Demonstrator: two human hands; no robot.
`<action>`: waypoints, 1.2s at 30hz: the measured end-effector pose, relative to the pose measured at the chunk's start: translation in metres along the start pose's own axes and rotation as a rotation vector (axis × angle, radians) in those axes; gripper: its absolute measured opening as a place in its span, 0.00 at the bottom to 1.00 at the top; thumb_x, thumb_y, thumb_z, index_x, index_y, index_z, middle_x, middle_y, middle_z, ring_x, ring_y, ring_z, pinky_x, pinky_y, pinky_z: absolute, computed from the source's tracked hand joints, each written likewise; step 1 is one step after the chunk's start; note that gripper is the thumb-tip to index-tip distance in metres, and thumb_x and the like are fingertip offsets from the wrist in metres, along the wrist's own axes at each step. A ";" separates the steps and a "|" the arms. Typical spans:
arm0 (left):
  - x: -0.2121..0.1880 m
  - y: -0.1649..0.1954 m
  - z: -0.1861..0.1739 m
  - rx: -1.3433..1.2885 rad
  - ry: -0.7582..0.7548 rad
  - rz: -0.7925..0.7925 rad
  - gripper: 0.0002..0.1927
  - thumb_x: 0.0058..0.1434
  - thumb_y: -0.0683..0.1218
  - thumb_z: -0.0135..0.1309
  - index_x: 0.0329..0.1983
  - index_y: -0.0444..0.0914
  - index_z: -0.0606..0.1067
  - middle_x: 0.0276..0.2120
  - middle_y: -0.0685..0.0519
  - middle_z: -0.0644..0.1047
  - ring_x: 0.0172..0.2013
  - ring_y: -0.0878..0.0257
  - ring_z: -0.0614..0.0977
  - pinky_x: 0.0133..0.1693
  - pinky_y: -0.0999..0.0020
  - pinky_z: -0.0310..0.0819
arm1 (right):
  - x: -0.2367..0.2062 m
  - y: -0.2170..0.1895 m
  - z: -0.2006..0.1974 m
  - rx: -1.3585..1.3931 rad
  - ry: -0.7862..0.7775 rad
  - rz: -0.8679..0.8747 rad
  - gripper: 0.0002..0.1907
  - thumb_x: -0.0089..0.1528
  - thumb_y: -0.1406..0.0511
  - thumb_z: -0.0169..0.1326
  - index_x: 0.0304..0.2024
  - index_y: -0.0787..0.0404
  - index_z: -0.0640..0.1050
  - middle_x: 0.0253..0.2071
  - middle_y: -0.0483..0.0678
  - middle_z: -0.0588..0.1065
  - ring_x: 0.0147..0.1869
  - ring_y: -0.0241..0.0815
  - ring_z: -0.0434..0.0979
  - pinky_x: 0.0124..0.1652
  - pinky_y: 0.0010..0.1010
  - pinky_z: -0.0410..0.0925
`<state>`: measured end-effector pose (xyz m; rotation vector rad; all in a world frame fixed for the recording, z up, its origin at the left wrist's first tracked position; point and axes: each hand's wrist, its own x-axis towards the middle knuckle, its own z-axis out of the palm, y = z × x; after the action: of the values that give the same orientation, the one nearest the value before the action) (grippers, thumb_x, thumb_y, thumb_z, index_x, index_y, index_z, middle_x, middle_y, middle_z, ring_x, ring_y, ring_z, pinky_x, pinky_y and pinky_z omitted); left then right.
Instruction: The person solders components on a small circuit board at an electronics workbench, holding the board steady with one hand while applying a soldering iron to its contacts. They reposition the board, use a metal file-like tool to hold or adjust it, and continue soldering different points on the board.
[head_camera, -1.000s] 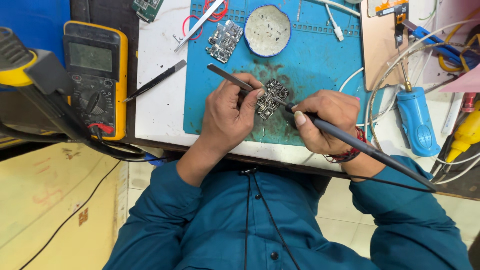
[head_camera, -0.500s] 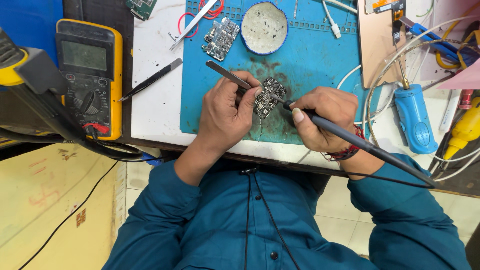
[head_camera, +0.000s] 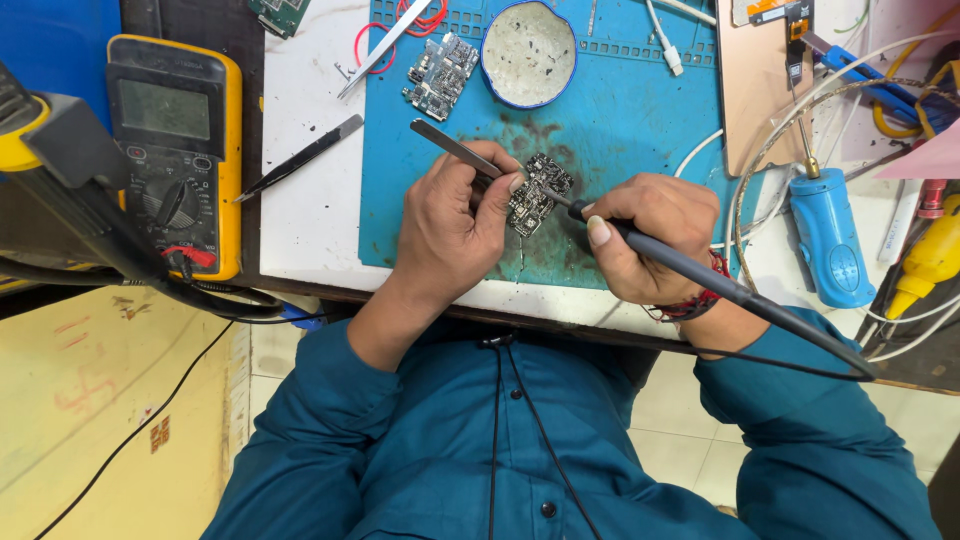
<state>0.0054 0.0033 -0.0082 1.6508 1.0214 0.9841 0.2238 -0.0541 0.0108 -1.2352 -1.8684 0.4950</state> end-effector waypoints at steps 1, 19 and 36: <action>0.000 0.000 0.000 0.002 -0.001 -0.009 0.05 0.71 0.40 0.57 0.46 0.33 0.74 0.36 0.50 0.78 0.29 0.66 0.82 0.31 0.72 0.76 | 0.000 0.000 0.000 0.006 0.003 -0.005 0.04 0.65 0.69 0.56 0.35 0.64 0.75 0.31 0.52 0.78 0.29 0.46 0.76 0.29 0.31 0.67; 0.000 0.000 -0.001 0.013 -0.008 -0.002 0.04 0.71 0.39 0.57 0.46 0.34 0.75 0.36 0.50 0.78 0.29 0.67 0.82 0.31 0.72 0.75 | 0.001 -0.001 0.000 0.005 0.007 0.002 0.04 0.64 0.69 0.56 0.35 0.64 0.75 0.30 0.52 0.77 0.28 0.46 0.75 0.29 0.31 0.66; -0.001 0.000 0.000 0.000 0.000 -0.010 0.05 0.70 0.39 0.57 0.46 0.33 0.75 0.36 0.50 0.78 0.28 0.67 0.82 0.31 0.72 0.75 | 0.001 -0.002 -0.001 0.004 0.000 0.001 0.04 0.64 0.69 0.56 0.35 0.64 0.75 0.30 0.52 0.77 0.28 0.46 0.76 0.29 0.31 0.67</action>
<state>0.0051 0.0025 -0.0081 1.6442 1.0294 0.9775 0.2232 -0.0544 0.0126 -1.2336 -1.8660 0.4983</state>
